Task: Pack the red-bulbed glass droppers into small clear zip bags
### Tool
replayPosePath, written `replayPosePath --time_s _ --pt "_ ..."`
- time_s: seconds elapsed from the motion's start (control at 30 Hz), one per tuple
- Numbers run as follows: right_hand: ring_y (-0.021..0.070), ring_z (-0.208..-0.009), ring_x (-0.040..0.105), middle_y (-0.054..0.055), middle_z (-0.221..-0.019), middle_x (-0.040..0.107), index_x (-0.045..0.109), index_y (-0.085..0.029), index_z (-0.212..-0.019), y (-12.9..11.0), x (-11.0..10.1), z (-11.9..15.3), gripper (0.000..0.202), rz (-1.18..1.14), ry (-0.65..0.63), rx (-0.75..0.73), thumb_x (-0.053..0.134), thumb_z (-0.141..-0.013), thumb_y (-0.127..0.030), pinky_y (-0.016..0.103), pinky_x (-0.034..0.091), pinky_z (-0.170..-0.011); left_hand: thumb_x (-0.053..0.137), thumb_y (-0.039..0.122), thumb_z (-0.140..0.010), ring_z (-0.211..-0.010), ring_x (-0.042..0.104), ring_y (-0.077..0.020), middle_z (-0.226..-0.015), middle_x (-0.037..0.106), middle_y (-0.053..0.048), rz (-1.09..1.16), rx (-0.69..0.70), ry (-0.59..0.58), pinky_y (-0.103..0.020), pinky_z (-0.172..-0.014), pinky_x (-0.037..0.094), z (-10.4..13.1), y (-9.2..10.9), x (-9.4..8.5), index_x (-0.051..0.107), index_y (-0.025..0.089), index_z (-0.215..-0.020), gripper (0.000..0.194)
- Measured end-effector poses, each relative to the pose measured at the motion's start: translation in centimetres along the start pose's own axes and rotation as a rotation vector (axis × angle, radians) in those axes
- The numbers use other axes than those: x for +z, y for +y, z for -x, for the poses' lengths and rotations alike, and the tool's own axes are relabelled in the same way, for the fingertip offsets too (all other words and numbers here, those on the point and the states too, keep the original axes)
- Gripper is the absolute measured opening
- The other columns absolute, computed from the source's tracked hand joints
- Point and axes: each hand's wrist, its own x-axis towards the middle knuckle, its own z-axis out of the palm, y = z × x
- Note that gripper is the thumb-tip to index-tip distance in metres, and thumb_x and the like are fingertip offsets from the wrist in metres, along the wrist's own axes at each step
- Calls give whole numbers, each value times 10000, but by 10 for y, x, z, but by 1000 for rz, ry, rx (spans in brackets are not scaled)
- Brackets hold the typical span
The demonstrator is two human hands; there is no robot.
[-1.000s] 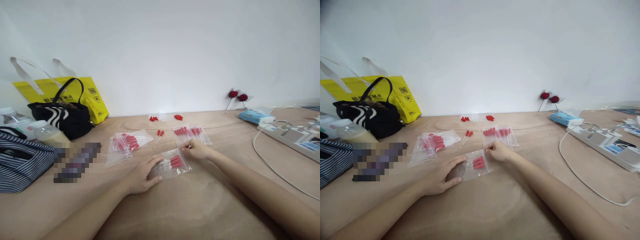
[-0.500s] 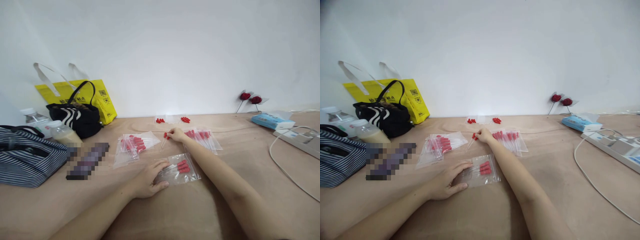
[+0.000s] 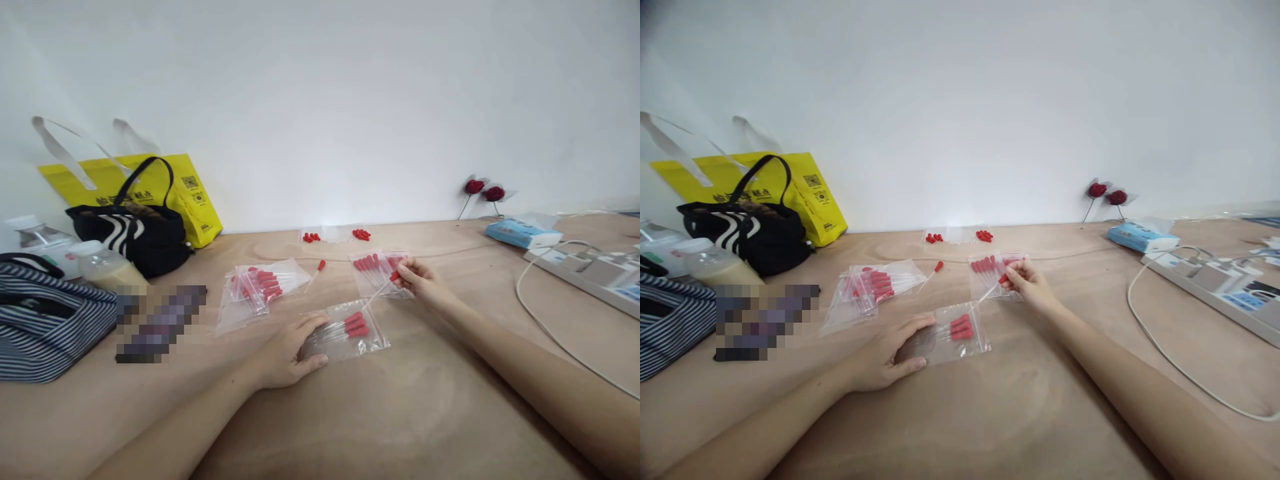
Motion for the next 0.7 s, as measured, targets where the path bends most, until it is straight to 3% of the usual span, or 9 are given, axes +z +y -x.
replayPosePath --time_s 0.1,0.2,0.4,0.7 --pt "62 -546 546 -39 -635 593 517 -195 -714 0 -21 16 339 -45 82 36 709 -612 -455 186 445 -557 496 395 -808 -1220 376 -244 -1347 391 -59 6 2 -1 -408 -1013 324 0 -3 0 333 237 -1286 529" --pt "54 -544 543 -44 -627 591 522 -194 -717 1 -22 18 342 -68 106 37 714 -608 -455 173 441 -551 490 409 -810 -1221 374 -249 -1351 385 -62 2 5 -2 -409 -1010 325 0 -5 -1 330 238 -1289 534" --pt "61 -548 568 -49 -630 604 501 -192 -730 7 7 17 377 -146 64 111 736 -572 -440 186 454 -564 483 419 -815 -1228 363 -244 -1359 371 -67 -13 -14 -17 -413 -1015 317 -1 -4 -2 314 235 -1297 543" --pt "104 -621 617 -28 -652 634 514 -187 -762 8 40 35 405 -195 -126 310 785 -509 -350 255 499 -659 488 400 -816 -1229 362 -242 -1358 374 -59 0 15 -7 -407 -1019 312 -1 -1 -2 311 243 -1295 534"
